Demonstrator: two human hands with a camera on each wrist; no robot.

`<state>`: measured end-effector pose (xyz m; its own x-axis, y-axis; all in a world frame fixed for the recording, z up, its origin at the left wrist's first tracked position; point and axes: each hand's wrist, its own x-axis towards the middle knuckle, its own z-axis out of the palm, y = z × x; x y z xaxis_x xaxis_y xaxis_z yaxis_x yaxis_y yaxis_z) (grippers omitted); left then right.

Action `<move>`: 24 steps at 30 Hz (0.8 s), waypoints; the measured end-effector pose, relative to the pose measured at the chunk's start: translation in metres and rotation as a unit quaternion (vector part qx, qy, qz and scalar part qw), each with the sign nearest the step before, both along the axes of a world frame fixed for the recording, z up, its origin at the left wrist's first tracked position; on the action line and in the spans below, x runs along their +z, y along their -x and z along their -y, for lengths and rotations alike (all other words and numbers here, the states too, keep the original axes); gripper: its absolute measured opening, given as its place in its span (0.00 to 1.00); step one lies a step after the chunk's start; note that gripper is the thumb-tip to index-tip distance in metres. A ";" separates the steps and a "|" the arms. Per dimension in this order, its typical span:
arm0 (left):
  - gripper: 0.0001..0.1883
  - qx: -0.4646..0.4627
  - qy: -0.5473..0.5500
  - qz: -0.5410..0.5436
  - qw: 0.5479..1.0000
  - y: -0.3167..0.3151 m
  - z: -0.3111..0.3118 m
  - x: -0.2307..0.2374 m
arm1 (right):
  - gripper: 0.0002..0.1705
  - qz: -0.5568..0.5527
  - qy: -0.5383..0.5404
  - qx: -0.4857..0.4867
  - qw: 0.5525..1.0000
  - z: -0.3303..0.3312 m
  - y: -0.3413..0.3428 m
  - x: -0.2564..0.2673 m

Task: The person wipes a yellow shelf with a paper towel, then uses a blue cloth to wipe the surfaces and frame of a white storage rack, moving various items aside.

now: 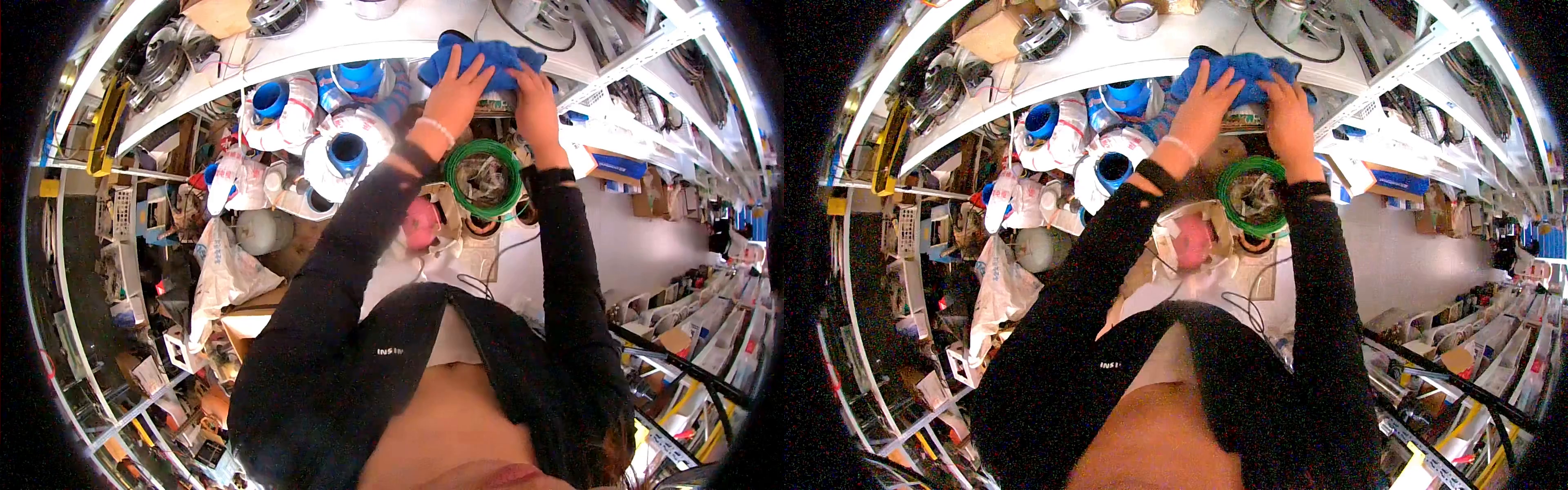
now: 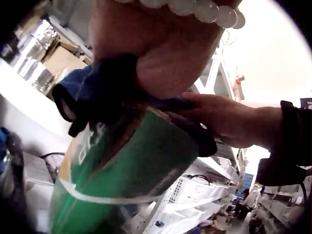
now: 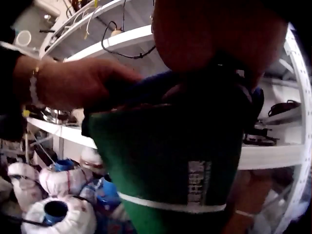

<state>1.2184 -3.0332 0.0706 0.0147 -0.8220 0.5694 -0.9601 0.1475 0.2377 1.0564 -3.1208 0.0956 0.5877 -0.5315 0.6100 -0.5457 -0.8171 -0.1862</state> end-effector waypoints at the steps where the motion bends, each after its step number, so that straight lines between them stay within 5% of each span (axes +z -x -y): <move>1: 0.29 -0.018 0.004 0.001 1.000 0.001 -0.016 -0.002 | 0.20 -0.033 0.034 -0.002 0.999 -0.012 0.007 -0.002; 7: 0.26 -0.039 -0.074 -0.113 0.990 0.013 -0.058 0.023 | 0.20 -0.070 -0.138 0.065 0.986 -0.049 0.043 0.017; 8: 0.26 -0.036 -0.094 -0.127 0.987 0.011 -0.052 0.033 | 0.20 -0.038 -0.102 0.063 0.992 -0.045 0.042 0.028; 9: 0.26 -0.051 0.004 -0.133 0.990 0.012 -0.040 0.038 | 0.20 -0.004 -0.068 0.059 0.996 -0.034 0.033 0.042; 12: 0.27 -0.033 0.092 -0.009 0.995 0.007 -0.006 0.042 | 0.19 0.026 -0.004 0.038 0.999 0.014 0.014 0.025; 16: 0.31 -0.026 -0.063 -0.002 0.998 0.014 -0.024 0.017 | 0.21 -0.006 0.001 -0.026 1.000 -0.018 0.021 -0.011; 21: 0.28 -0.084 -0.036 -0.117 0.989 0.020 -0.074 -0.001 | 0.19 -0.049 -0.137 0.046 0.988 -0.068 0.065 -0.012; 24: 0.22 0.015 -0.035 -0.215 0.976 0.026 -0.093 0.037 | 0.16 0.016 -0.189 0.118 0.975 -0.063 0.072 0.007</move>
<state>1.1929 -2.9404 0.1080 0.2640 -0.8544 0.4476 -0.7734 0.0898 0.6275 0.9844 -3.0576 0.1023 0.7052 -0.5739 0.4162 -0.3395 -0.7888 -0.5124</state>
